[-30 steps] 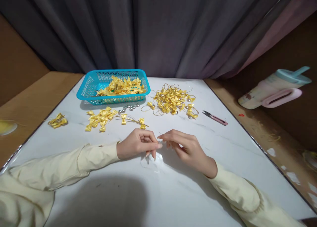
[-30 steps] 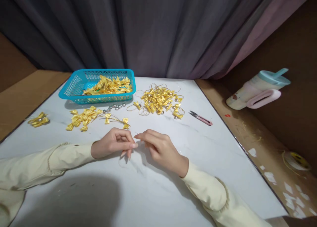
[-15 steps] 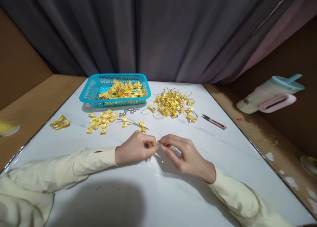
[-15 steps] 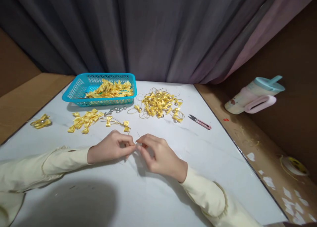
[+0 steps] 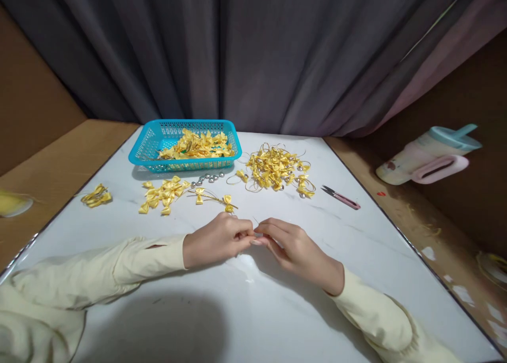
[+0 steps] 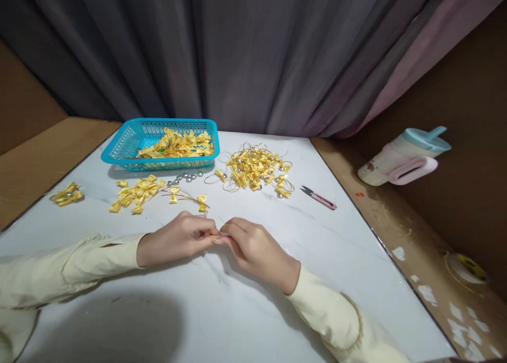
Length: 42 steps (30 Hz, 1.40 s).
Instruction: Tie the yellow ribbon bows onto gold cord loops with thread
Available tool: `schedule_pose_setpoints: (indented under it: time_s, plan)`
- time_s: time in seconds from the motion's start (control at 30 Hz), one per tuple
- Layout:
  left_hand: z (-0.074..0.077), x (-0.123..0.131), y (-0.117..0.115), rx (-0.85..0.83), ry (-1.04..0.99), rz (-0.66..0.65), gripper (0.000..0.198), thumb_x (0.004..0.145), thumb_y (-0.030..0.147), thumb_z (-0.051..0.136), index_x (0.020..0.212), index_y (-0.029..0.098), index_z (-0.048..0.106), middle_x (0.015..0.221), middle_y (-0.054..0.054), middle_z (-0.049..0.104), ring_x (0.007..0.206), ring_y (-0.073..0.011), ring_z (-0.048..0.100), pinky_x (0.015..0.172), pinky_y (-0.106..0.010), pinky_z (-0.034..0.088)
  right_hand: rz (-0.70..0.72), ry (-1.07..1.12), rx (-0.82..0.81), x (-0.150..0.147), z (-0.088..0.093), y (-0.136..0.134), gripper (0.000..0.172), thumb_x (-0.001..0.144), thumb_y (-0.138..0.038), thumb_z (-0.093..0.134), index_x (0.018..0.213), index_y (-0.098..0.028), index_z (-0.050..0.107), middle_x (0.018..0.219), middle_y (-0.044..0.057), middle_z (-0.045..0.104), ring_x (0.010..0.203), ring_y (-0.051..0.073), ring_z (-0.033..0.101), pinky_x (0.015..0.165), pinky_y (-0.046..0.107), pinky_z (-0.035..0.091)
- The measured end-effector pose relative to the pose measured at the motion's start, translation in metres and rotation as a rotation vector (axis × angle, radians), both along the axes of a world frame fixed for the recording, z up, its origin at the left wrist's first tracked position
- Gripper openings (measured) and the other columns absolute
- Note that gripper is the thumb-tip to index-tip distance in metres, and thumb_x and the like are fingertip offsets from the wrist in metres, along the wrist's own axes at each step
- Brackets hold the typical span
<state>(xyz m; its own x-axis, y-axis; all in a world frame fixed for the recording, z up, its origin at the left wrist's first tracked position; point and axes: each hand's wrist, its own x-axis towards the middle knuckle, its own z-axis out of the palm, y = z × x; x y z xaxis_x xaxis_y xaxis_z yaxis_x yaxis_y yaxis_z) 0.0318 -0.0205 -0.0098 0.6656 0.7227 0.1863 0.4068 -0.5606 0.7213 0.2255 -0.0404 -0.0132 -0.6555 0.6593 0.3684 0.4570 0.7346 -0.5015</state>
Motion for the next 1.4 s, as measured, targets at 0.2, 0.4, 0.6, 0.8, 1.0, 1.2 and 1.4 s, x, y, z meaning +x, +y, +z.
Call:
schedule_pose_setpoints:
  time_s: [0.2,0.4,0.6,0.8,1.0,1.2,1.4]
  plan:
    - [0.000,-0.002,0.000,0.190,0.063,-0.085,0.026,0.091,0.025,0.049,0.069,0.013,0.059,0.060,0.000,0.060,0.058,-0.0106,0.055,0.063,-0.020,0.038,0.034,-0.042,-0.007,0.003,0.005,0.000,0.019,0.095,-0.016,0.035,0.094,-0.014,0.053,0.083,0.009,0.059,0.070,0.016,0.055,0.061,0.027,0.044]
    - [0.000,-0.002,-0.001,0.302,0.081,-0.140,0.032,0.095,0.026,0.041,0.070,0.014,0.056,0.060,-0.002,0.059,0.060,-0.0136,0.055,0.064,-0.022,0.039,0.043,-0.144,0.042,0.001,0.008,-0.002,0.020,0.094,-0.015,0.035,0.089,-0.013,0.053,0.076,0.008,0.056,0.062,0.016,0.049,0.055,0.026,0.040]
    - [0.001,-0.003,-0.001,0.306,0.061,-0.164,0.033,0.095,0.028,0.040,0.069,0.014,0.056,0.059,-0.001,0.057,0.059,-0.0136,0.053,0.063,-0.022,0.039,0.095,-0.061,-0.018,0.001,0.002,-0.001,0.020,0.092,-0.011,0.032,0.086,-0.015,0.051,0.074,0.007,0.056,0.062,0.016,0.049,0.057,0.025,0.041]
    - [0.004,-0.006,0.003,0.208,-0.007,-0.244,0.025,0.092,0.028,0.048,0.077,0.014,0.062,0.068,-0.004,0.065,0.067,-0.0139,0.058,0.068,-0.022,0.041,0.114,-0.020,0.049,0.000,0.004,-0.002,0.022,0.096,-0.016,0.032,0.080,-0.016,0.049,0.070,0.005,0.054,0.059,0.014,0.047,0.055,0.023,0.037]
    - [0.010,-0.007,0.002,0.210,-0.069,-0.209,0.027,0.081,0.039,0.062,0.074,0.013,0.062,0.065,-0.003,0.064,0.064,-0.0134,0.056,0.069,-0.023,0.041,0.032,-0.005,0.255,-0.006,0.004,-0.005,0.026,0.097,-0.016,0.034,0.076,-0.016,0.049,0.062,0.002,0.050,0.054,0.013,0.042,0.049,0.024,0.031]
    - [0.008,-0.006,-0.002,0.136,-0.109,-0.228,0.024,0.089,0.027,0.052,0.071,0.015,0.062,0.064,-0.003,0.065,0.065,-0.0126,0.056,0.068,-0.021,0.043,0.020,0.011,0.236,-0.008,0.010,-0.009,0.031,0.098,-0.018,0.031,0.071,-0.017,0.048,0.059,0.001,0.046,0.052,0.012,0.039,0.049,0.024,0.030]
    - [0.014,-0.005,0.000,-0.019,-0.126,-0.221,0.020,0.084,0.022,0.059,0.066,0.014,0.063,0.055,-0.001,0.064,0.059,-0.0104,0.057,0.059,-0.015,0.041,0.102,0.070,-0.043,-0.005,0.016,-0.010,0.030,0.099,-0.021,0.030,0.074,-0.017,0.047,0.064,0.001,0.046,0.056,0.010,0.042,0.055,0.021,0.037]
